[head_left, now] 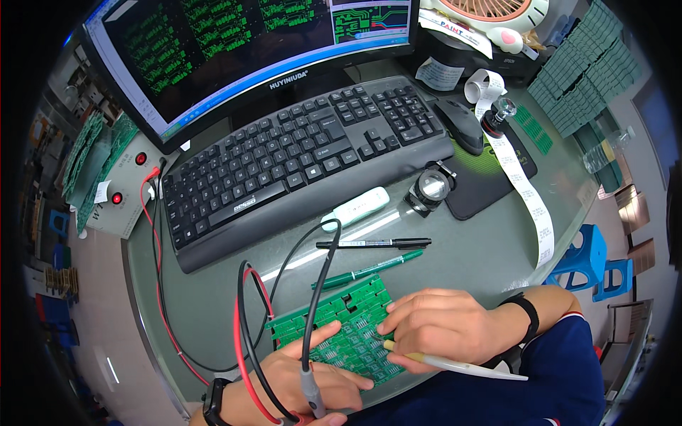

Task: The person uses a multimeter probe and a white tool to test a circuit board, marks it with a pen, and writes on a strip of paper. They then repeat the process of testing and marking the board.

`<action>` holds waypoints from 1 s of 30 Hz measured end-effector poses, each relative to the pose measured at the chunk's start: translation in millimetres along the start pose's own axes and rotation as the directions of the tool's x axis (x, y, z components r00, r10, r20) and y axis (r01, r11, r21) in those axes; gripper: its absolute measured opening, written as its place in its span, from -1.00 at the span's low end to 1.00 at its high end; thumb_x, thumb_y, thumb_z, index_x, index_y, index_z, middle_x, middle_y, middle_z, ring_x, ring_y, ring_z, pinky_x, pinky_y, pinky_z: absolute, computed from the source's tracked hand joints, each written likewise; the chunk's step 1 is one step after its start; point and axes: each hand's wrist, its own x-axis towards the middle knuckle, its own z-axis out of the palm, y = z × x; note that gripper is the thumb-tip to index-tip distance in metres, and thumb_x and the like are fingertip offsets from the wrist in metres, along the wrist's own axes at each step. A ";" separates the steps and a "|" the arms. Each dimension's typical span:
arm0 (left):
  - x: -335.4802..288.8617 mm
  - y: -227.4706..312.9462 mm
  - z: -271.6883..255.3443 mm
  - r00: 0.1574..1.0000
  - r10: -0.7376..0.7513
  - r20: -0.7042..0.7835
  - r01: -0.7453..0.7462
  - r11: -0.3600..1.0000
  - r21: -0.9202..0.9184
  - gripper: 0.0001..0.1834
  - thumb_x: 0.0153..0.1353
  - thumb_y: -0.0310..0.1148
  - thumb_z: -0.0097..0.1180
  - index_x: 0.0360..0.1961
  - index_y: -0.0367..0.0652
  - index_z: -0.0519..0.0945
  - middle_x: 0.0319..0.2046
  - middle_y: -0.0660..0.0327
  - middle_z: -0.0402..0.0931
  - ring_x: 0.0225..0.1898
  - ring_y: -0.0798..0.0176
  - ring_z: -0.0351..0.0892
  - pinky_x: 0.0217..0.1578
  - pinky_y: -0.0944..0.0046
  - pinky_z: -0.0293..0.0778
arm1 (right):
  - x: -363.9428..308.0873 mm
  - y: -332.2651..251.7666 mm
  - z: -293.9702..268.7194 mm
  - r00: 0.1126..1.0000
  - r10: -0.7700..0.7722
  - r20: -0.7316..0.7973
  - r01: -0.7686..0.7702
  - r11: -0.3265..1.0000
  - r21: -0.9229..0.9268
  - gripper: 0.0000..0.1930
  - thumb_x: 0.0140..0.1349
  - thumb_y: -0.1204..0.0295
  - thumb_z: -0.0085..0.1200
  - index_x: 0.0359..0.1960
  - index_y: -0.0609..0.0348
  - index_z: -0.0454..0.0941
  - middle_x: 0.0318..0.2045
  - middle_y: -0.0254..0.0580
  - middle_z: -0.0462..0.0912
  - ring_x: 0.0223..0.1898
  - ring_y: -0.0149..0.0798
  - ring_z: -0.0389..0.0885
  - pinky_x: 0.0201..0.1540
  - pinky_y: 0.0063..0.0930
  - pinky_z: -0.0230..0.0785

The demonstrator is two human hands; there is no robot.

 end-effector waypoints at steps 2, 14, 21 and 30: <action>0.8 -1.0 -0.8 1.000 0.001 0.007 -0.001 1.000 -0.001 -0.82 0.16 -0.31 -0.02 -0.39 -0.12 0.60 -0.46 0.24 0.61 -0.16 0.13 0.65 0.31 -0.24 -0.13 | 0.6 1.5 -0.7 1.000 0.016 0.004 -0.016 1.000 0.019 -0.79 -0.05 0.51 0.31 -0.47 0.17 0.45 -0.39 -0.19 0.56 -0.25 -0.16 0.62 -0.16 -0.36 0.51; 0.5 -2.2 0.1 1.000 0.000 -0.011 0.000 0.999 -0.045 -0.80 0.20 -0.29 -0.05 -0.41 -0.12 0.59 -0.46 0.23 0.61 -0.16 0.14 0.65 0.32 -0.22 -0.17 | -0.2 11.1 -14.7 0.836 0.517 0.186 -0.521 0.639 0.566 -0.77 0.20 0.37 0.22 -0.30 0.17 0.39 -0.35 -0.31 0.58 -0.27 -0.55 0.55 -0.31 -0.66 0.36; -3.0 -10.2 -1.3 0.993 -0.048 0.112 0.044 0.998 0.039 -0.83 0.25 -0.31 -0.03 -0.28 -0.06 0.61 -0.25 0.33 0.64 0.03 0.29 0.57 0.35 -0.19 -0.17 | 4.6 15.9 -6.3 0.942 0.333 0.037 -0.306 0.812 0.496 -0.78 0.11 0.45 0.27 -0.40 0.17 0.42 -0.34 -0.17 0.58 -0.18 -0.28 0.60 -0.21 -0.48 0.44; -2.8 -10.0 1.1 0.999 -0.030 0.028 0.030 0.999 0.015 -0.87 0.25 -0.29 0.03 -0.38 -0.02 0.59 -0.36 0.38 0.64 -0.05 0.33 0.61 0.34 -0.20 -0.09 | 4.1 19.8 -2.2 0.931 0.363 0.031 -0.328 0.799 0.504 -0.80 0.08 0.49 0.28 -0.47 0.17 0.43 -0.37 -0.13 0.60 -0.17 -0.23 0.63 -0.20 -0.44 0.46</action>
